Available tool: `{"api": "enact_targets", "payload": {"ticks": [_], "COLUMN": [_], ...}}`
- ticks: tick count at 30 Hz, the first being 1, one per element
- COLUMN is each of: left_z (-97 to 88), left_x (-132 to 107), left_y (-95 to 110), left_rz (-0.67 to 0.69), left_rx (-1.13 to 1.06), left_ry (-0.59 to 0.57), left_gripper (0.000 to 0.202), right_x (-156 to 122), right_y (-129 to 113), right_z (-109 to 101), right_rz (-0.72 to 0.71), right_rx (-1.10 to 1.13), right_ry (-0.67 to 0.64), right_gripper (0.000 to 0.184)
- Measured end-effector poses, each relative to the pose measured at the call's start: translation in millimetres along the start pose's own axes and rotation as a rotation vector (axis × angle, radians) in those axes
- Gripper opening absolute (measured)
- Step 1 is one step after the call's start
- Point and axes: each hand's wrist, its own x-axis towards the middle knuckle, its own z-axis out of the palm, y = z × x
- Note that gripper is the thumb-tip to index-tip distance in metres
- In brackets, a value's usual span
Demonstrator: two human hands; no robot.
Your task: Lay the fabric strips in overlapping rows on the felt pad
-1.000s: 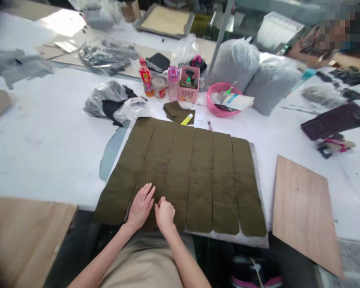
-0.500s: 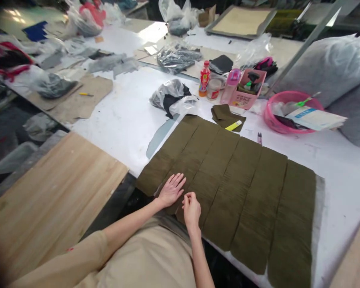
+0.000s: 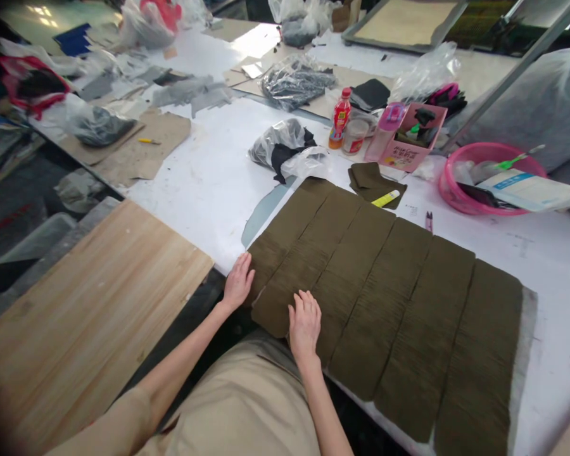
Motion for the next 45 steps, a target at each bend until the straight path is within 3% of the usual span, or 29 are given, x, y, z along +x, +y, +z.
{"api": "enact_targets", "payload": {"ticks": [3, 7, 11, 21, 25, 30, 35, 41, 45], "left_z": [0.0, 5.0, 8.8, 3.8, -1.5, 7.1, 21.1, 21.1, 30.0], "left_x": [2, 2, -3, -3, 13, 42, 42, 48, 57], "left_y": [-35, -51, -50, -44, -40, -31, -26, -20, -13], "left_rz": [-0.123, -0.107, -0.025, -0.026, -0.011, 0.149, 0.190, 0.200, 0.299], "left_rx": [-0.054, -0.110, -0.084, -0.017, 0.016, 0.086, 0.169, 0.231, 0.240], "left_ry": [0.033, -0.073, -0.124, -0.111, -0.073, -0.121, -0.170, -0.110, -0.074], "left_gripper": [0.050, 0.050, 0.053, 0.054, 0.054, 0.056, 0.056, 0.057, 0.056], "right_x": [13, 23, 23, 27, 26, 27, 25, 22, 18], "right_y": [-18, -31, -29, -24, -22, -18, -10, -6, -8], "right_z": [10, 24, 33, 35, 36, 39, 46, 49, 52], "right_rz": [-0.053, -0.090, -0.077, -0.008, -0.002, -0.031, -0.049, -0.025, -0.001], "right_rx": [0.007, -0.033, -0.054, -0.038, -0.040, -0.085, -0.120, -0.081, -0.046], "right_ry": [-0.049, -0.071, -0.067, -0.093, -0.062, -0.033, -0.032, -0.025, 0.020], "right_gripper": [0.031, 0.034, 0.036, 0.038, 0.038, 0.040, 0.043, 0.046, 0.050]}}
